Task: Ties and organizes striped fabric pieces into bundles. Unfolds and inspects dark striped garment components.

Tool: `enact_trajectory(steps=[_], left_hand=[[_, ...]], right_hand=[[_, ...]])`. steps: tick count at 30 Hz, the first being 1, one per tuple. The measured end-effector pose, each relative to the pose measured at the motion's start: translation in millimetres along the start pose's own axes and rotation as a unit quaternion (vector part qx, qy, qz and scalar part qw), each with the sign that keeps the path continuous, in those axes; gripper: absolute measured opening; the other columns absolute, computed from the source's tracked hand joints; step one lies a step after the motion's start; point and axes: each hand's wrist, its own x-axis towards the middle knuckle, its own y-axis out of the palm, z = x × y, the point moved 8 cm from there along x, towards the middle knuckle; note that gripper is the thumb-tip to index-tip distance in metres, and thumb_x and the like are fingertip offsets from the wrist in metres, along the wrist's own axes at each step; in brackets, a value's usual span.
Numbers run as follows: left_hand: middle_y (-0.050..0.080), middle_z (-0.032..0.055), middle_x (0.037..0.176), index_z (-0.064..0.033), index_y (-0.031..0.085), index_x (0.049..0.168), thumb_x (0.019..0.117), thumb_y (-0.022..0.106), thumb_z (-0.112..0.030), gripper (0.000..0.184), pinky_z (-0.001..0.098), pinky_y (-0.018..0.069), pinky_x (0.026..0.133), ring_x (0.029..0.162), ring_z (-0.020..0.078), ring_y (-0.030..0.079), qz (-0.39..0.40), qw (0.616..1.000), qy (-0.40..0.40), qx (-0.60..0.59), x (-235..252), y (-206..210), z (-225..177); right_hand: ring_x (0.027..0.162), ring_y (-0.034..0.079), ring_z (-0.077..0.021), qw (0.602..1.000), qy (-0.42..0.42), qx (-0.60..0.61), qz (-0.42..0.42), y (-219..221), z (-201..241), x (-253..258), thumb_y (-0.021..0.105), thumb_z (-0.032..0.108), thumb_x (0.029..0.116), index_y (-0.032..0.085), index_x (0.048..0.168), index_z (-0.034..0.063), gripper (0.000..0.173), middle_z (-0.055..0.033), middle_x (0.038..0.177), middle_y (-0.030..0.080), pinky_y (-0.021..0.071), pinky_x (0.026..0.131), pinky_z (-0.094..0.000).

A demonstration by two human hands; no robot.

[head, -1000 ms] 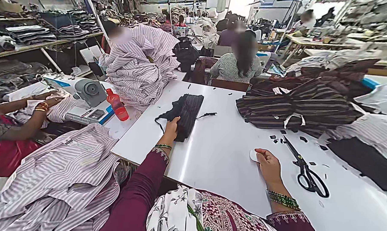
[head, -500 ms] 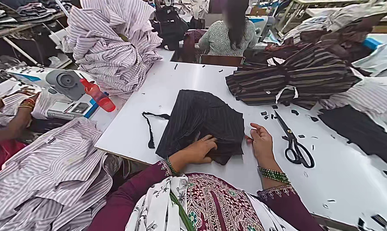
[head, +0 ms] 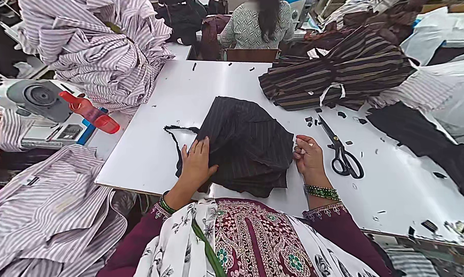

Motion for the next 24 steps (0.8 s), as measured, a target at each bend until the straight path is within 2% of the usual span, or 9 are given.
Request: enact_trajectory(steps=[2,5,7,8,10,11,13,19,24], left_hand=[[0.045,0.0258,0.154,0.0025,0.051,0.146,0.0978,0.064,-0.035,0.063,0.0632,0.0312,0.115,0.144,0.0437,0.042,0.052,0.998,0.007,-0.023,5,10,14],[0.063,0.0247,0.134,0.0069,0.07,0.114,0.104,0.048,-0.02,0.036,0.0592,0.0457,0.103,0.126,0.0416,0.06,-0.058,0.984,0.054,-0.157,9,8,27],[0.071,0.0191,0.114,0.0077,0.069,0.114,0.1062,0.044,-0.016,0.035,0.0449,0.0493,0.1,0.111,0.0259,0.066,-0.077,0.956,-0.011,-0.282,14,2,45],[0.068,0.0123,0.096,0.0059,0.067,0.107,0.1068,0.044,-0.014,0.031,0.0343,0.0499,0.087,0.091,0.0143,0.064,-0.084,0.937,-0.039,-0.337,18,0,54],[0.06,-0.0002,0.078,0.0028,0.063,0.097,0.1066,0.043,-0.01,0.025,0.0209,0.0486,0.074,0.073,0.0,0.057,-0.086,0.892,-0.057,-0.44,22,-4,64],[0.059,-0.0052,0.074,0.0009,0.06,0.095,0.1064,0.041,-0.006,0.023,0.0167,0.0502,0.071,0.069,-0.0042,0.058,-0.093,0.865,-0.06,-0.489,22,-8,68],[0.061,-0.0094,0.074,-0.0013,0.058,0.098,0.1075,0.037,-0.004,0.023,0.0146,0.0527,0.07,0.069,-0.0063,0.061,-0.118,0.813,-0.089,-0.563,21,-14,81],[0.07,-0.0017,0.089,-0.0034,0.06,0.12,0.1118,0.035,-0.019,0.031,0.019,0.0563,0.072,0.079,0.0004,0.067,-0.202,0.684,-0.227,-0.663,4,-12,131],[0.066,0.0014,0.099,0.0013,0.055,0.129,0.1119,0.037,-0.018,0.032,0.0194,0.0538,0.079,0.083,-0.0009,0.064,-0.232,0.737,-0.272,-0.573,-1,-28,188]], right_hand=[[0.046,0.047,0.002,0.997,-0.063,-0.029,0.018,8,14,-6,0.049,-0.005,0.0988,0.059,0.096,0.0063,0.016,0.0081,0.067,0.058,0.0411,0.044,-0.0123],[0.055,0.051,0.0055,0.957,-0.21,-0.132,0.148,47,42,-27,0.055,0.003,0.0929,0.065,0.096,0.0054,0.011,0.0111,0.076,0.064,0.0451,0.052,-0.0138],[0.068,0.055,0.004,0.898,-0.261,-0.227,0.272,88,41,-48,0.059,0.015,0.0948,0.07,0.101,-0.0026,0.022,0.0023,0.087,0.068,0.0478,0.065,-0.0177],[0.073,0.057,0.0007,0.858,-0.272,-0.285,0.331,109,34,-60,0.059,0.019,0.0963,0.073,0.105,-0.0023,0.027,-0.0027,0.091,0.07,0.0497,0.07,-0.0204],[0.085,0.064,-0.022,0.755,-0.229,-0.44,0.429,143,7,-80,0.056,0.023,0.1003,0.073,0.122,0.0017,0.035,-0.0164,0.1,0.071,0.0519,0.081,-0.0388],[0.107,0.065,-0.0353,0.69,-0.155,-0.533,0.464,152,-12,-85,0.052,0.025,0.1048,0.064,0.139,0.0054,0.041,-0.0235,0.117,0.069,0.0492,0.096,-0.0507],[0.128,0.058,-0.0411,0.614,-0.061,-0.639,0.459,157,-35,-85,0.046,0.03,0.1081,0.041,0.158,0.0116,0.053,-0.0254,0.135,0.061,0.0423,0.107,-0.0572],[0.125,0.06,-0.0399,0.639,0.005,-0.684,0.351,138,-28,-64,0.048,0.032,0.1069,0.025,0.163,0.0084,0.065,-0.0246,0.133,0.062,0.0451,0.104,-0.0555],[0.12,0.062,-0.0407,0.677,-0.01,-0.662,0.321,131,-27,-55,0.054,0.032,0.1041,0.03,0.162,0.0118,0.066,-0.0245,0.13,0.064,0.0465,0.102,-0.0559]])
